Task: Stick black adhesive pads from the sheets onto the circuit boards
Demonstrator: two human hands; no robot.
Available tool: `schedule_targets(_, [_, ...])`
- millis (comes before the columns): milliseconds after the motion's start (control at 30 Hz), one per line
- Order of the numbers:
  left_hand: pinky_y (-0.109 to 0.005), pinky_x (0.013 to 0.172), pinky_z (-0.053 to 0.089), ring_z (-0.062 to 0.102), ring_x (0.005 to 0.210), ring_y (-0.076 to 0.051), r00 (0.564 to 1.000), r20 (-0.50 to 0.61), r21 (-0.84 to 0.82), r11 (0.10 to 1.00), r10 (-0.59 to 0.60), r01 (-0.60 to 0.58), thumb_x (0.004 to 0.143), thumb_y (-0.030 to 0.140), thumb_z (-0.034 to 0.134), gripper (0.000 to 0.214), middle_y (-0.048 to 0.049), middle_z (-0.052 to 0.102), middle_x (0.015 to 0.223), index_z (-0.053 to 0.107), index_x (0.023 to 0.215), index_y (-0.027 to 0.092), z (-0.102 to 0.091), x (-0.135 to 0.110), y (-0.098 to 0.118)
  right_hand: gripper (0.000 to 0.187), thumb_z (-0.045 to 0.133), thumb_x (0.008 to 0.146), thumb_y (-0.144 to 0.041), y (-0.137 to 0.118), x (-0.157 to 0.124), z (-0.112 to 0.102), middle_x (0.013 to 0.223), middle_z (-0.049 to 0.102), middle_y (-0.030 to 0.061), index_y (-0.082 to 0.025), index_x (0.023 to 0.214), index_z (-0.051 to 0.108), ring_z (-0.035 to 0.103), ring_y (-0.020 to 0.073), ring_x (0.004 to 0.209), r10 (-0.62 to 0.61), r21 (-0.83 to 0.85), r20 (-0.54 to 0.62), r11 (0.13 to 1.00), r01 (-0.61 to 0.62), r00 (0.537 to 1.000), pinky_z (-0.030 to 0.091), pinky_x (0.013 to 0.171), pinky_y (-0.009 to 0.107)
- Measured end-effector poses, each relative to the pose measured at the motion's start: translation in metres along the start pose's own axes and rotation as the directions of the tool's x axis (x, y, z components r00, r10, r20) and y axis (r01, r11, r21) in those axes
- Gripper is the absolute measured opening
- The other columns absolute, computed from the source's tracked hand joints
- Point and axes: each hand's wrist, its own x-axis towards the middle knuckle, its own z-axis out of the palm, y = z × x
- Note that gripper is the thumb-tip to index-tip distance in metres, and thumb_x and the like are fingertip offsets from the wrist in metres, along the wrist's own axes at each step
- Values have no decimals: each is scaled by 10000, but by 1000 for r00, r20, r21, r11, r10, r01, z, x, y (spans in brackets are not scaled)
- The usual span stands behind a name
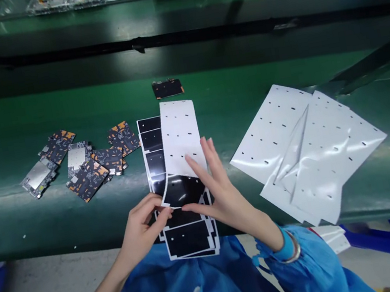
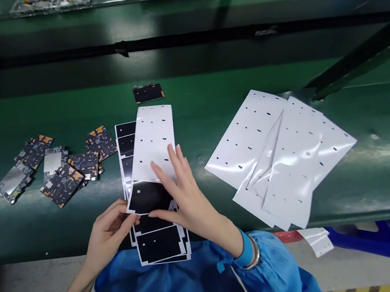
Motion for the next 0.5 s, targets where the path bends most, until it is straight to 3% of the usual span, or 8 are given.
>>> schedule_targets(67, [-203, 610, 467, 606, 692, -111, 1000, -18, 9, 1000, -9, 10, 970, 225, 563, 195, -4, 608, 773, 646, 798, 183, 3, -2, 1, 533, 730, 877, -271, -10, 1, -2, 1559, 454, 189, -147, 1370, 569, 230, 323, 1544, -199, -114, -117, 976, 186, 973, 253, 1246, 598])
schedule_targets(133, [-196, 624, 461, 587, 690, -100, 999, -31, 24, 1000, 10, -9, 967, 196, 556, 180, 3, 593, 778, 634, 805, 179, 7, -3, 2, 251, 686, 896, -144, -19, 2, -4, 1211, 747, 83, -164, 1147, 675, 569, 238, 1345, -321, -144, -163, 943, 299, 933, 318, 1246, 520])
schedule_targets(167, [-192, 628, 455, 572, 686, -95, 999, -41, 34, 999, 28, -26, 961, 183, 560, 167, 8, 581, 776, 626, 808, 179, 9, -4, 2, 184, 669, 901, -113, -22, 2, -5, 1070, 789, 35, -174, 1074, 686, 667, 207, 1209, -332, -136, -173, 941, 311, 927, 361, 1226, 501])
schedule_targets(233, [-184, 630, 441, 543, 679, -87, 996, -59, 47, 997, 66, -64, 950, 161, 566, 151, 17, 556, 768, 606, 806, 181, 13, -4, 1, 116, 652, 916, -118, -24, 2, -5, 949, 800, 0, -185, 1006, 682, 732, 184, 1043, -306, -92, -167, 951, 294, 937, 442, 1157, 507])
schedule_targets(500, [-194, 697, 458, 560, 757, -100, 998, -44, 3, 999, 36, -36, 957, 166, 551, 124, 10, 569, 825, 578, 839, 190, 23, -3, -7, 84, 662, 908, -102, -23, -5, -1, 932, 797, 42, -157, 971, 668, 752, 152, 894, -236, 29, -155, 970, 243, 959, 521, 1058, 471])
